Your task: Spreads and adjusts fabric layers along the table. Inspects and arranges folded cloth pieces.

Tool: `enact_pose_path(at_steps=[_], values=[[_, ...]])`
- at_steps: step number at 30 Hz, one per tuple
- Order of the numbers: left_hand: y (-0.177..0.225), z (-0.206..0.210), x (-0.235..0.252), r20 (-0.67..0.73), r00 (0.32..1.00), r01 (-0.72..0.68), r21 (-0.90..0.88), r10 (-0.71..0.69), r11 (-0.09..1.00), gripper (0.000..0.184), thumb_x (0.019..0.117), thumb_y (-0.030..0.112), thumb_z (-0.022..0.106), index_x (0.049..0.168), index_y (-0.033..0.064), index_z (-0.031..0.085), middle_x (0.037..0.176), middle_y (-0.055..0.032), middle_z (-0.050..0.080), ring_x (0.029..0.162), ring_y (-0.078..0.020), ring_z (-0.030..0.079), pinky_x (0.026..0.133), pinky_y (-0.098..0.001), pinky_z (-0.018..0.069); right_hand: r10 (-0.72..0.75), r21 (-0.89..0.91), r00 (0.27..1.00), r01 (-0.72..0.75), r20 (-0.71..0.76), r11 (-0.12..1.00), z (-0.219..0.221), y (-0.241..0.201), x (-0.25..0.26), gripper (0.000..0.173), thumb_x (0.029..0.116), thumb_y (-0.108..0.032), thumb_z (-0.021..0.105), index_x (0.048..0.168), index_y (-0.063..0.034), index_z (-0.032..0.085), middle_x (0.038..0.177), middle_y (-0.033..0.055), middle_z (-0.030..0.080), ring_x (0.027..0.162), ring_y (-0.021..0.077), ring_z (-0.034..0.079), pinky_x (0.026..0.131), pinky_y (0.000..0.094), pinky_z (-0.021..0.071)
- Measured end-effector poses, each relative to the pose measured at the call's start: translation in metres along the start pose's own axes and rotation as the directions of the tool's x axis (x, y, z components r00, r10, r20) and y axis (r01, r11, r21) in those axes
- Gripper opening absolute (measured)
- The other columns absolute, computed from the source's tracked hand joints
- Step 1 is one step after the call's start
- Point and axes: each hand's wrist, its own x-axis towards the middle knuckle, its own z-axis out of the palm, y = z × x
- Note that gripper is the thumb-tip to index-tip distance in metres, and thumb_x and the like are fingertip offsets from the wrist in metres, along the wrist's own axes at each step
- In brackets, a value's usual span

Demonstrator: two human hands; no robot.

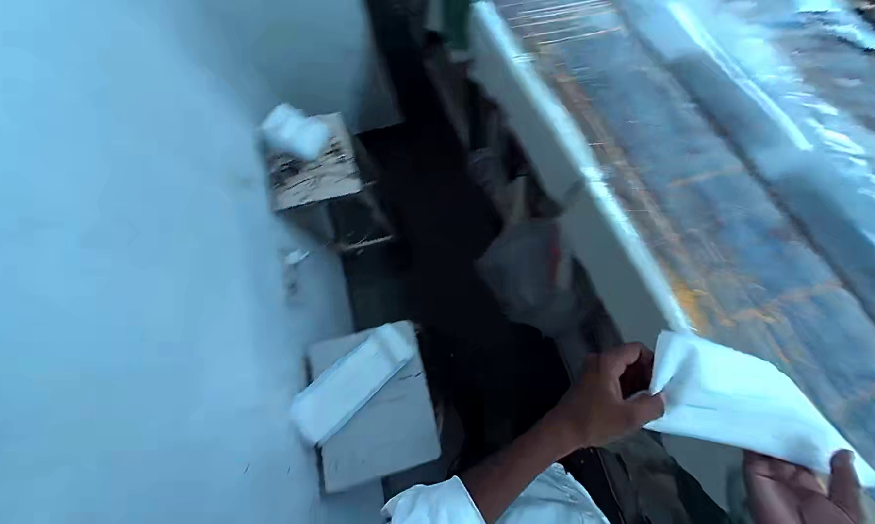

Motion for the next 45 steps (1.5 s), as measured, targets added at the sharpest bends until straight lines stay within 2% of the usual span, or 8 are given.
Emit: enact_pose_path(at_steps=[9,15,19,22,25,29,36,45], values=[[-0.092,-0.151,-0.214,-0.825,0.563,0.011,-0.053,-0.05,0.999,0.065,0.086,0.005,0.067,0.147,0.0082,0.044,0.116,-0.0106,0.073,0.099,-0.0213,0.073,0.086,-0.0429,0.0625,0.557,-0.591,0.785,-0.321,0.271,0.74,0.167,0.172,-0.063,0.025,0.1042,-0.012,0.033,0.115,-0.0102,0.055,0.095,0.0034,0.074,0.084,0.013,0.074,0.073,0.0337,0.0644],[-0.105,-0.177,-0.307,-0.971,0.238,0.521,0.096,-0.036,0.848,0.078,0.0816,0.025,0.083,0.148,0.0037,0.048,0.142,-0.0203,0.057,0.122,-0.0387,0.061,0.095,-0.0602,0.0536,0.739,-0.839,0.427,0.094,0.52,0.536,0.214,0.256,-0.108,0.034,0.0865,0.007,0.058,0.119,-0.0049,0.056,0.097,0.004,0.073,0.087,0.0128,0.073,0.079,0.0323,0.0632],[-0.058,-0.194,-0.303,-0.941,0.287,0.31,0.267,0.178,0.913,0.097,0.0746,0.046,0.086,0.152,0.0076,0.043,0.153,-0.0126,0.05,0.14,-0.0262,0.05,0.106,-0.0518,0.0499,0.835,-0.597,-0.095,0.655,0.542,0.463,0.254,0.277,-0.146,0.026,0.0876,-0.004,0.068,0.113,-0.0093,0.067,0.097,-0.0061,0.074,0.088,0.0015,0.071,0.081,0.0246,0.0612],[-0.034,-0.219,-0.296,-0.877,0.442,0.249,0.32,0.187,0.914,0.118,0.0658,0.049,0.092,0.16,0.0083,0.032,0.161,-0.0112,0.041,0.147,-0.0265,0.041,0.117,-0.0521,0.04,0.853,-0.455,-0.343,0.734,0.392,0.504,0.271,0.292,-0.166,0.018,0.0864,-0.009,0.068,0.104,-0.0103,0.071,0.092,-0.0065,0.073,0.086,-0.0017,0.068,0.079,0.0221,0.0592],[-0.03,-0.237,-0.3,-0.798,0.603,0.223,0.153,-0.013,0.963,0.08,0.0709,0.024,0.094,0.14,0.0035,0.059,0.132,-0.0103,0.067,0.123,-0.023,0.062,0.106,-0.047,0.05,0.805,-0.389,-0.512,0.704,0.301,0.594,0.276,0.308,-0.172,0.01,0.0853,-0.008,0.066,0.094,-0.0082,0.072,0.083,-0.0053,0.071,0.078,-0.0023,0.066,0.071,0.0196,0.0572],[-0.04,-0.23,-0.306,-0.812,0.582,0.201,0.087,-0.048,0.976,0.017,0.0824,0.018,0.085,0.093,0.0073,0.076,0.083,-0.0012,0.073,0.079,-0.0111,0.069,0.074,-0.0326,0.058,0.858,-0.408,-0.483,0.757,0.175,0.51,0.278,0.327,-0.17,0.02,0.0831,-0.013,0.075,0.102,-0.0076,0.072,0.087,-0.0024,0.073,0.081,0.0021,0.068,0.075,0.0238,0.0582],[-0.022,-0.23,-0.346,-0.88,0.437,0.185,0.291,0.186,0.939,0.014,0.0842,0.022,0.076,0.094,0.0125,0.073,0.088,0.0073,0.068,0.074,-0.0014,0.063,0.062,-0.0189,0.0546,0.909,-0.538,-0.389,0.804,-0.152,0.254,0.229,0.387,-0.15,0.037,0.0738,-0.016,0.091,0.104,-0.0046,0.072,0.094,0.0007,0.074,0.089,0.0045,0.069,0.086,0.0269,0.0579],[-0.119,-0.298,-0.388,-0.972,-0.233,0.176,-0.086,-0.043,0.981,0.022,0.0878,0.001,0.076,0.107,0.0013,0.064,0.09,-0.0017,0.069,0.08,-0.0042,0.068,0.075,-0.0243,0.0597,0.986,-0.861,-0.165,0.496,0.034,0.112,0.213,0.445,-0.095,0.019,0.0899,0.006,0.065,0.108,0.0017,0.067,0.09,0.0048,0.075,0.08,0.0109,0.072,0.078,0.0307,0.0619]])
